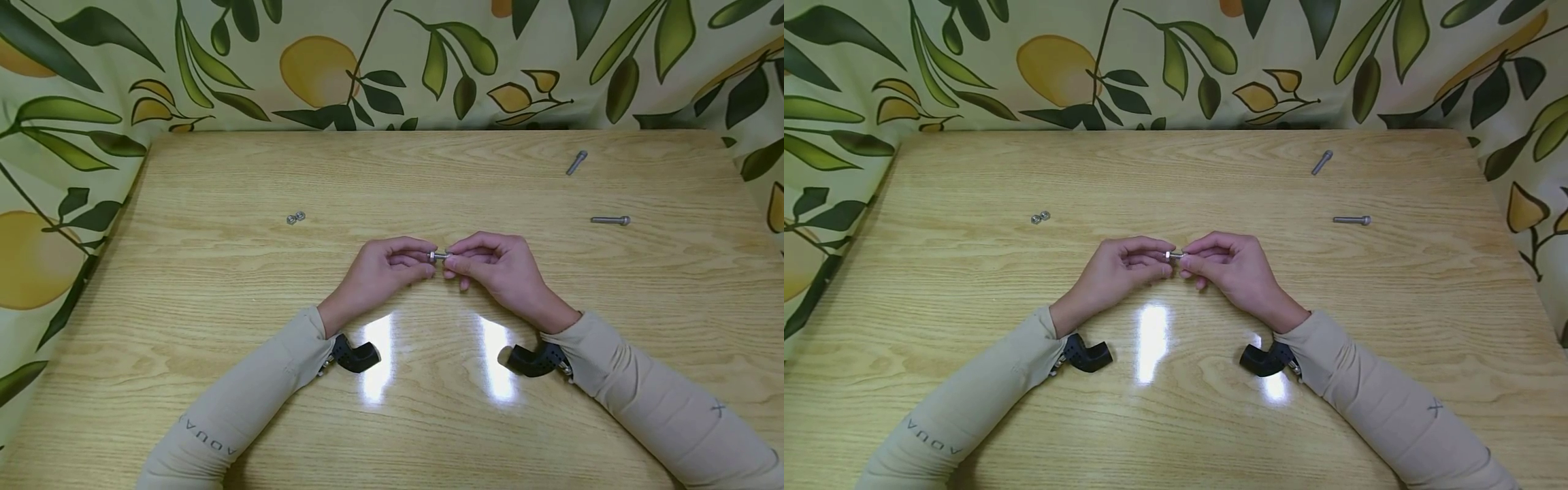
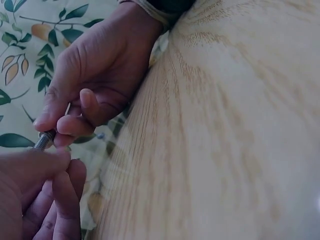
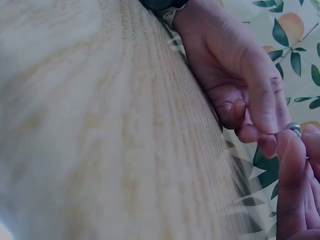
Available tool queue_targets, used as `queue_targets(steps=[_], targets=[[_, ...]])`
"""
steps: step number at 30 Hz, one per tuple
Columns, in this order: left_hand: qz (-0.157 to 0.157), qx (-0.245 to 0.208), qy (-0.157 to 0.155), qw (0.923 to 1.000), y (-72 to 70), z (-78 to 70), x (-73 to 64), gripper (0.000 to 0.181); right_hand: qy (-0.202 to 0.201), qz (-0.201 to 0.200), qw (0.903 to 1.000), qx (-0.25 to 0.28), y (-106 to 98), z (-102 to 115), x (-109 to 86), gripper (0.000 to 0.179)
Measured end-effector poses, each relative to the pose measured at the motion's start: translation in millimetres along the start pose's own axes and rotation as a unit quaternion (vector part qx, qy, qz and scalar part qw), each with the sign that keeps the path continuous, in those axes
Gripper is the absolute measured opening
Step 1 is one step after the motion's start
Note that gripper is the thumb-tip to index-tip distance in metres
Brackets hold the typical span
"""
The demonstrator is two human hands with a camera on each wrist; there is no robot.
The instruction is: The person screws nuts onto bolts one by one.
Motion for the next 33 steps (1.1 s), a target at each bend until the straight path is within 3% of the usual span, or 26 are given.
queue_targets(steps=[33], targets=[[0.001,0.019,0.013,0.9997,1.3,-0.3,-1.5,0.023,0.005,-0.003,1.0000,-0.008,0.6,-2.1,-2.5,0.024]])
Point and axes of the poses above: each hand's wrist, its own x-axis towards the middle knuckle, its own y-axis out of the palm, z = x × y, the point moved 10 cm from there along x, towards the middle knuckle, and after that the axes turned 1 degree about x, right-handed, at the moved point
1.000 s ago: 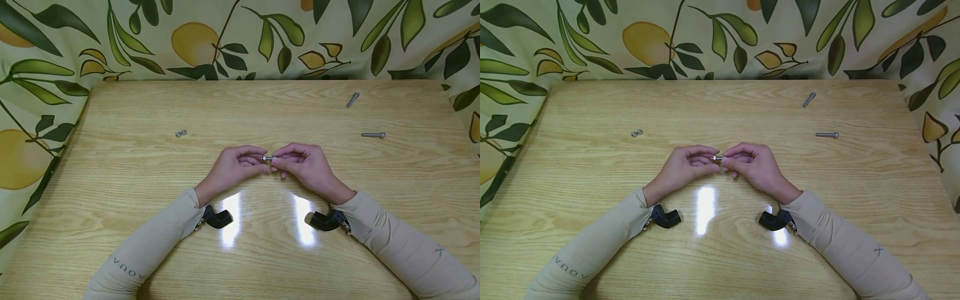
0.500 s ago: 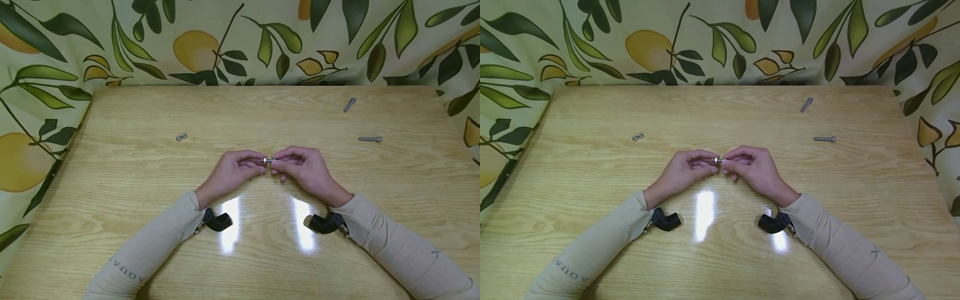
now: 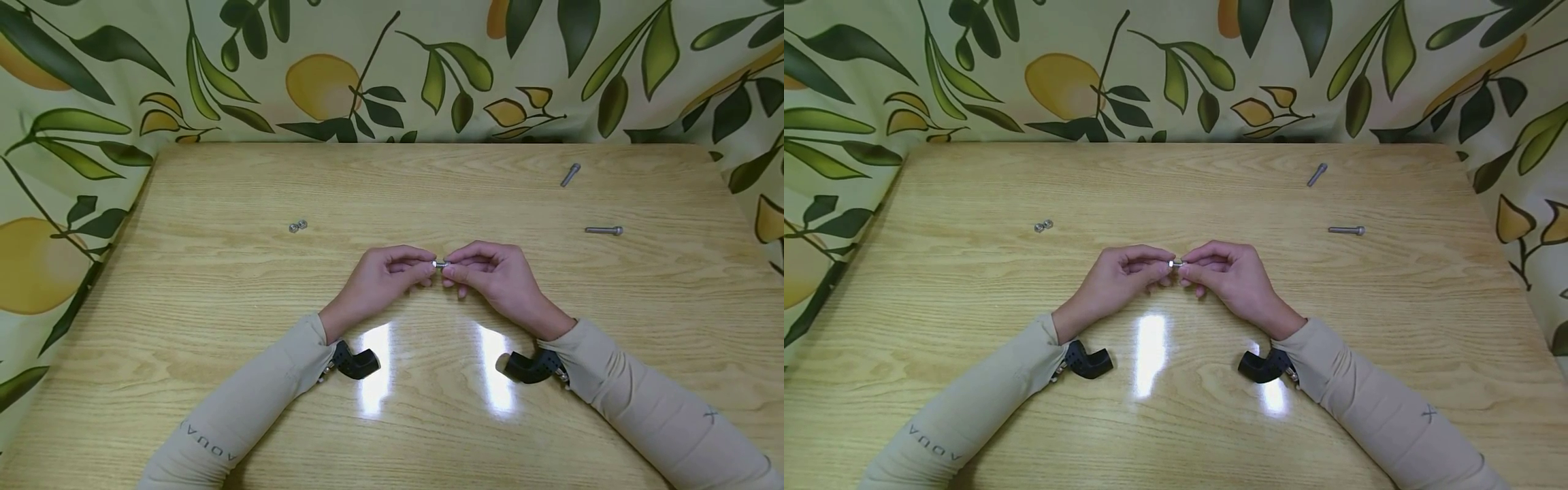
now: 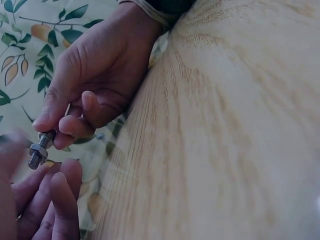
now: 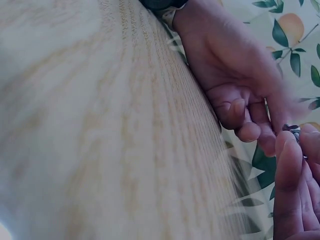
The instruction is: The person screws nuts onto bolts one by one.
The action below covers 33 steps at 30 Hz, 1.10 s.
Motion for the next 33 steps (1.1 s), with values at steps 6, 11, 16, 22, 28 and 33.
queue_targets(steps=[6,11,16,22,28,33], targets=[[0.010,-0.009,-0.006,0.9999,2.6,2.1,0.5,0.026,0.001,0.002,1.0000,0.003,0.3,-0.7,0.2,0.023],[0.009,-0.005,-0.008,0.9999,2.0,3.2,1.3,0.023,-0.002,0.003,1.0000,-0.003,0.5,-0.5,0.2,0.023],[0.013,0.000,-0.001,0.9999,2.6,1.9,0.4,0.026,-0.004,0.007,1.0000,-0.001,1.4,0.4,0.3,0.023],[0.020,0.011,0.003,0.9997,4.4,0.9,-0.1,0.030,-0.007,0.014,0.9999,0.002,3.0,1.1,0.5,0.023],[0.019,0.017,-0.003,0.9997,4.2,2.4,0.1,0.032,-0.007,0.015,0.9999,0.000,2.9,1.6,0.4,0.023],[0.023,0.021,0.000,0.9995,5.5,1.7,0.1,0.031,-0.008,0.020,0.9998,0.005,3.5,1.0,0.6,0.024]])
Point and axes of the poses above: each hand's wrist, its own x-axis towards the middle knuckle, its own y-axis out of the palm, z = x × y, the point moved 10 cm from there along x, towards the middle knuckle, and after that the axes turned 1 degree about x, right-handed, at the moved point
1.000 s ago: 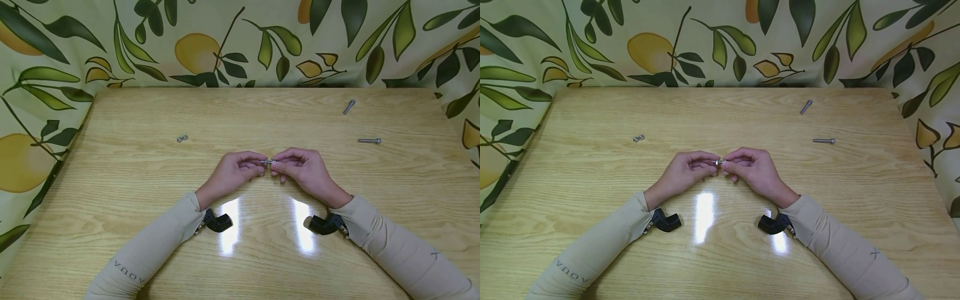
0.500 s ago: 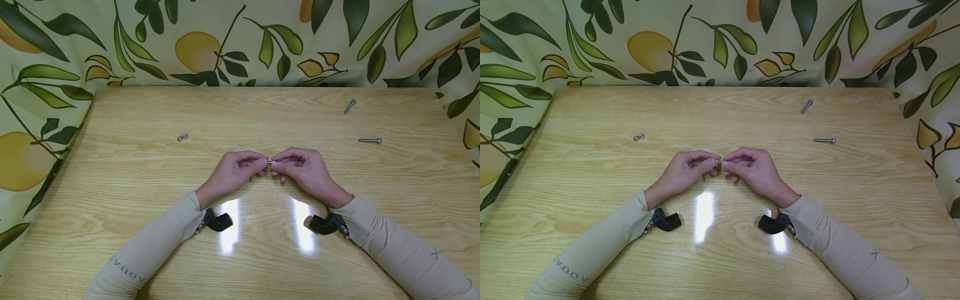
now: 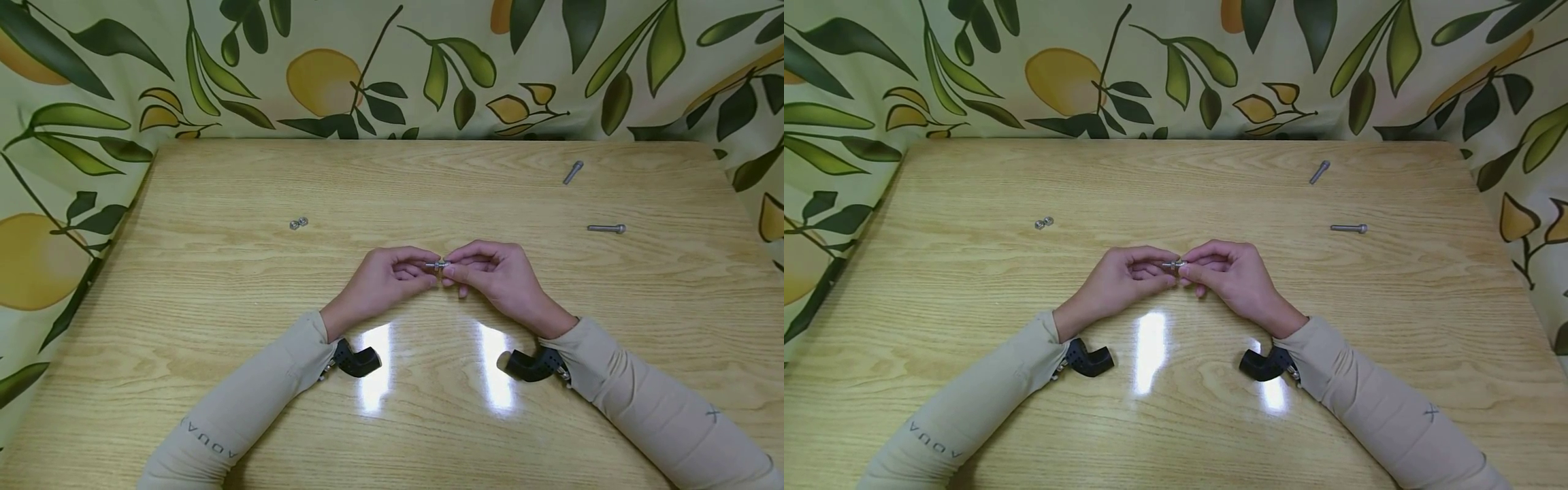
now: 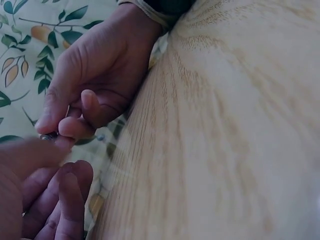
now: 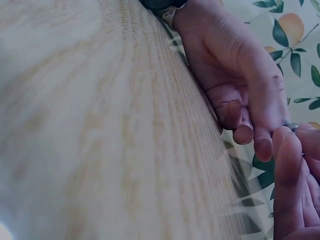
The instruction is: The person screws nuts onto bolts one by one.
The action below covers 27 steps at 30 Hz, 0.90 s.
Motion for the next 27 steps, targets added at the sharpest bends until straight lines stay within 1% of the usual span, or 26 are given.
queue_targets(steps=[12,18,24,27], targets=[[-0.004,0.009,0.005,0.9999,0.3,-0.3,0.7,0.028,-0.001,0.005,0.9999,0.013,1.0,0.1,0.1,0.024],[0.001,0.017,0.014,0.9998,1.5,-3.2,0.2,0.028,0.000,0.011,0.9996,0.026,2.3,0.0,-0.2,0.024],[-0.002,0.010,0.020,0.9997,1.0,-4.1,-0.2,0.024,0.000,0.009,0.9999,0.015,2.4,0.4,-0.5,0.023],[0.003,0.013,0.021,0.9997,2.1,-4.3,-0.3,0.027,0.002,0.005,0.9999,0.009,1.6,0.0,-0.4,0.023]])
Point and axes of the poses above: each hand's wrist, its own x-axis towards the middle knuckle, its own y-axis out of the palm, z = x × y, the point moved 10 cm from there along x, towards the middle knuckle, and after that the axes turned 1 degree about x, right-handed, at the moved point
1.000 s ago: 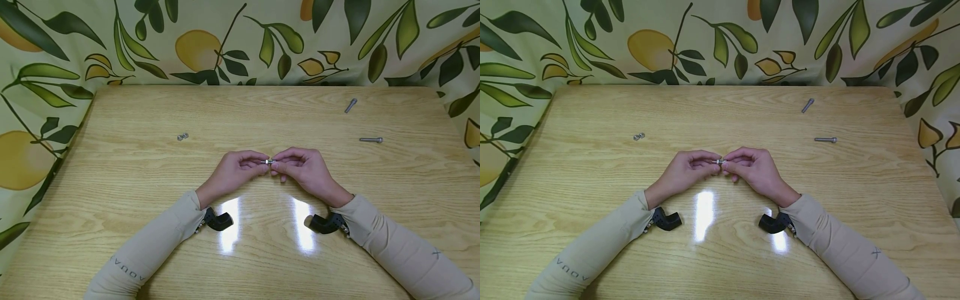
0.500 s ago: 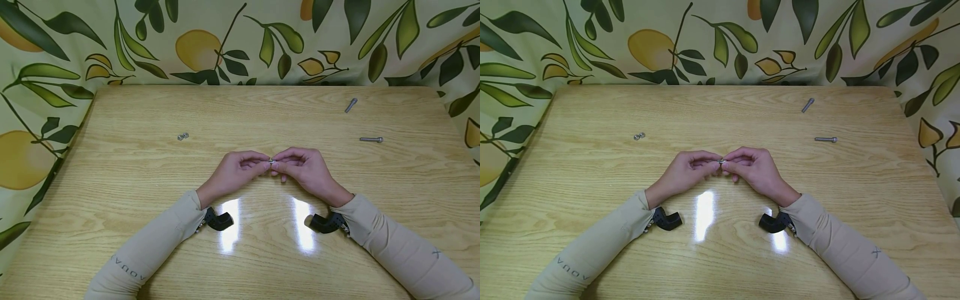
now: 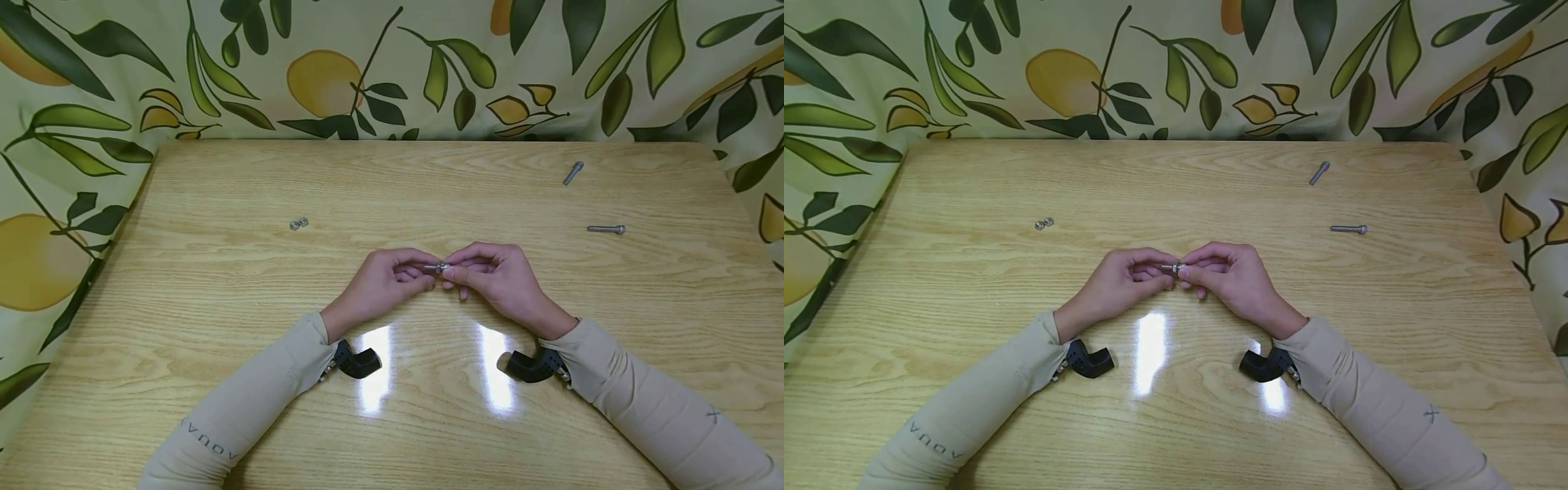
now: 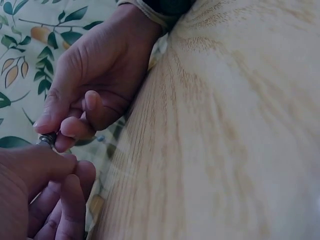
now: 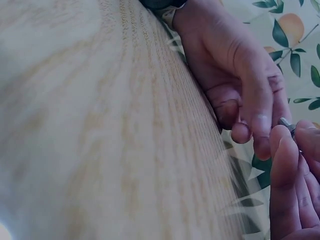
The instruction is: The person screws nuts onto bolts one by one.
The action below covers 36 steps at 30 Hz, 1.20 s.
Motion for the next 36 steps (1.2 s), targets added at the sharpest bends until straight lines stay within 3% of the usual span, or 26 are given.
queue_targets(steps=[7,11,17,21,26,28,32,36], targets=[[-0.015,-0.025,0.009,0.9995,-4.0,-2.1,-1.4,0.021,0.003,0.002,1.0000,0.003,0.7,-0.4,-0.3,0.023],[-0.012,-0.034,0.016,0.9992,-4.2,-3.2,-1.6,0.028,0.002,0.001,1.0000,0.001,1.2,-0.8,0.2,0.022],[-0.007,-0.019,0.009,0.9997,-2.2,-3.1,-1.2,0.020,0.000,0.001,1.0000,-0.006,1.0,-0.7,0.2,0.023],[-0.001,-0.010,0.014,0.9998,-0.4,-2.8,-0.9,0.034,0.001,-0.002,0.9998,-0.019,0.3,-1.2,-0.6,0.023],[-0.014,-0.013,-0.005,0.9998,-3.3,0.8,0.0,0.028,-0.002,0.000,0.9998,-0.019,1.3,-0.3,-0.1,0.022],[-0.013,-0.013,0.003,0.9998,-3.2,-0.6,0.5,0.024,-0.003,0.002,0.9998,-0.019,1.6,0.0,0.2,0.022],[-0.007,-0.008,0.019,0.9998,-1.8,-3.8,0.3,0.034,-0.004,0.003,0.9997,-0.025,1.3,-1.0,0.0,0.022],[-0.012,-0.005,0.004,0.9999,-3.1,-1.2,0.1,0.028,-0.004,0.004,0.9996,-0.028,1.8,-1.4,-0.3,0.022]])
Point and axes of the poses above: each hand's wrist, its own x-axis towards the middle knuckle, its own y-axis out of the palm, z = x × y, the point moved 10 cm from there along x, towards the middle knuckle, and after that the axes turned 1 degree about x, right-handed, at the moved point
